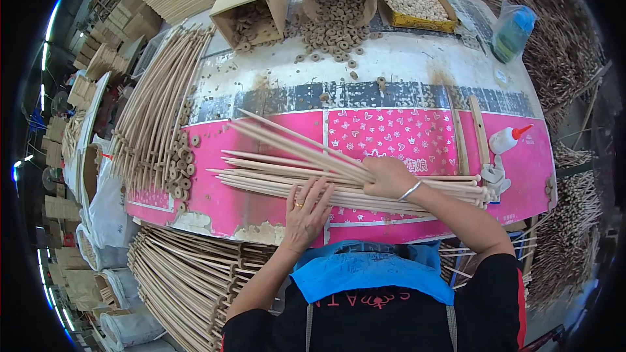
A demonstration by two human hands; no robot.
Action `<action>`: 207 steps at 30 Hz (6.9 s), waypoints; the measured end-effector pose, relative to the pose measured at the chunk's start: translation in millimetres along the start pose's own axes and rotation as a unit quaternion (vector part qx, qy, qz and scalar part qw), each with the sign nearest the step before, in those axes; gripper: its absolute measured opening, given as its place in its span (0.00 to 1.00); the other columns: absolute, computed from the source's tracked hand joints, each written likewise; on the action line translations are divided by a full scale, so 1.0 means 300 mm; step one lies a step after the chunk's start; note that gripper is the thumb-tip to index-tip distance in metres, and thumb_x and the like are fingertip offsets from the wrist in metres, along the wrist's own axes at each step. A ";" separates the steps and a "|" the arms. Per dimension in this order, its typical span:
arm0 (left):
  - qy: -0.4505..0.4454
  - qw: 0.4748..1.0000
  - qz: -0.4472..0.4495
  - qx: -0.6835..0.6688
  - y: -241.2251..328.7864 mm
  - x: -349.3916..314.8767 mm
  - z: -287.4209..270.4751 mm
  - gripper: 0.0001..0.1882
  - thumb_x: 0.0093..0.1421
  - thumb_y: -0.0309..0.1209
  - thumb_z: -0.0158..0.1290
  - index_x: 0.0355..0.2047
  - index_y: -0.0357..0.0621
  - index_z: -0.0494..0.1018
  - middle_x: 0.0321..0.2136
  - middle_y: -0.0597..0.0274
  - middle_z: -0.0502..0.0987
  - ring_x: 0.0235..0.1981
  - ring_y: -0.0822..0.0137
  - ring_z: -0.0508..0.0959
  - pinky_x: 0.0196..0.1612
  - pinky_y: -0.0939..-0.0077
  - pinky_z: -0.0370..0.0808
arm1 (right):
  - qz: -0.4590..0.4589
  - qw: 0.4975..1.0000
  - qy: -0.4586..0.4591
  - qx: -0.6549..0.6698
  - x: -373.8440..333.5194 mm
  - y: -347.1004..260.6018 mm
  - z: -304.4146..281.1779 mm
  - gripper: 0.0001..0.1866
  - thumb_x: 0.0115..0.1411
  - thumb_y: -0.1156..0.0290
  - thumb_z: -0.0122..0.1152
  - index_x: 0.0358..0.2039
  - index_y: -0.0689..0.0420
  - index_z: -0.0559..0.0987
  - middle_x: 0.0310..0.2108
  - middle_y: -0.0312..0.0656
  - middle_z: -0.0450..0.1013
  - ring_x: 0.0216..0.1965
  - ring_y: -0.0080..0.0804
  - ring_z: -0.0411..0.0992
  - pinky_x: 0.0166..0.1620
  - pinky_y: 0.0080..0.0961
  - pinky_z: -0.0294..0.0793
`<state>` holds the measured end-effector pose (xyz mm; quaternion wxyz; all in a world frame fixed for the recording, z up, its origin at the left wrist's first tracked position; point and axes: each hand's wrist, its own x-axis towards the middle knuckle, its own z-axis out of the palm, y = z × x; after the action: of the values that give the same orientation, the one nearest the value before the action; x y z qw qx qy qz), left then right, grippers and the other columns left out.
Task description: Assembling wooden frames by inserting thin wooden sticks through circular wooden hubs for umbrella construction.
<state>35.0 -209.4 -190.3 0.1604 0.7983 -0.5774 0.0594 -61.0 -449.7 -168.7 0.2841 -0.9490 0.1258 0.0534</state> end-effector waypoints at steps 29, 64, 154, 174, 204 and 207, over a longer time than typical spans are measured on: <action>0.089 0.985 0.042 -0.139 -0.185 0.962 0.294 0.35 0.55 0.41 0.60 0.63 0.62 0.62 0.59 0.56 0.64 0.58 0.51 0.67 0.54 0.54 0.67 | 0.273 0.827 0.131 0.474 -0.387 0.207 -0.403 0.09 0.62 0.68 0.60 0.33 0.61 0.75 0.23 0.35 0.73 0.20 0.19 0.71 0.23 0.17 0.71; 0.125 0.987 -0.092 -0.043 -0.400 1.133 0.424 0.13 0.56 0.36 0.58 0.39 0.48 0.71 0.36 0.58 0.72 0.39 0.54 0.76 0.32 0.64 0.78 | 0.293 0.790 0.143 0.519 -0.373 0.254 -0.268 0.10 0.60 0.67 0.62 0.34 0.62 0.76 0.23 0.37 0.75 0.21 0.21 0.72 0.25 0.19 0.71; 0.213 0.438 -0.318 -0.813 -0.859 0.547 0.079 0.17 0.70 0.34 0.44 0.57 0.45 0.66 0.45 0.58 0.76 0.31 0.71 0.75 0.29 0.85 0.73 | 0.110 0.911 0.016 0.397 0.120 0.036 -0.348 0.22 0.57 0.77 0.60 0.52 0.63 0.68 0.32 0.41 0.74 0.26 0.22 0.74 0.27 0.20 0.76; 0.159 0.492 -0.269 -0.813 -0.807 0.545 0.048 0.18 0.66 0.40 0.53 0.48 0.41 0.76 0.24 0.74 0.70 0.22 0.82 0.66 0.23 0.87 0.63 | 0.101 0.898 0.050 0.425 -0.010 0.064 -0.257 0.17 0.56 0.75 0.64 0.45 0.63 0.72 0.28 0.37 0.73 0.26 0.22 0.75 0.27 0.20 0.74; 0.152 0.530 -0.336 -0.763 -0.709 0.609 0.024 0.12 0.64 0.34 0.55 0.44 0.39 0.76 0.22 0.76 0.66 0.21 0.82 0.63 0.23 0.86 0.60 | 0.038 0.969 0.139 0.201 0.529 -0.033 -0.370 0.18 0.54 0.77 0.61 0.44 0.63 0.70 0.26 0.38 0.73 0.21 0.23 0.73 0.25 0.20 0.73; 0.188 0.477 -0.366 -0.776 -0.803 0.517 0.054 0.12 0.63 0.32 0.56 0.44 0.40 0.76 0.23 0.74 0.69 0.22 0.81 0.66 0.23 0.88 0.62 | 0.106 0.940 0.066 0.318 0.458 0.004 -0.404 0.17 0.56 0.74 0.62 0.46 0.62 0.70 0.26 0.38 0.74 0.22 0.19 0.71 0.24 0.17 0.72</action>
<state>310.7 -287.0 -207.2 0.8267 0.4568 0.0008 -0.3285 74.6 -546.3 -92.0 0.5545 -0.7921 0.2542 -0.0224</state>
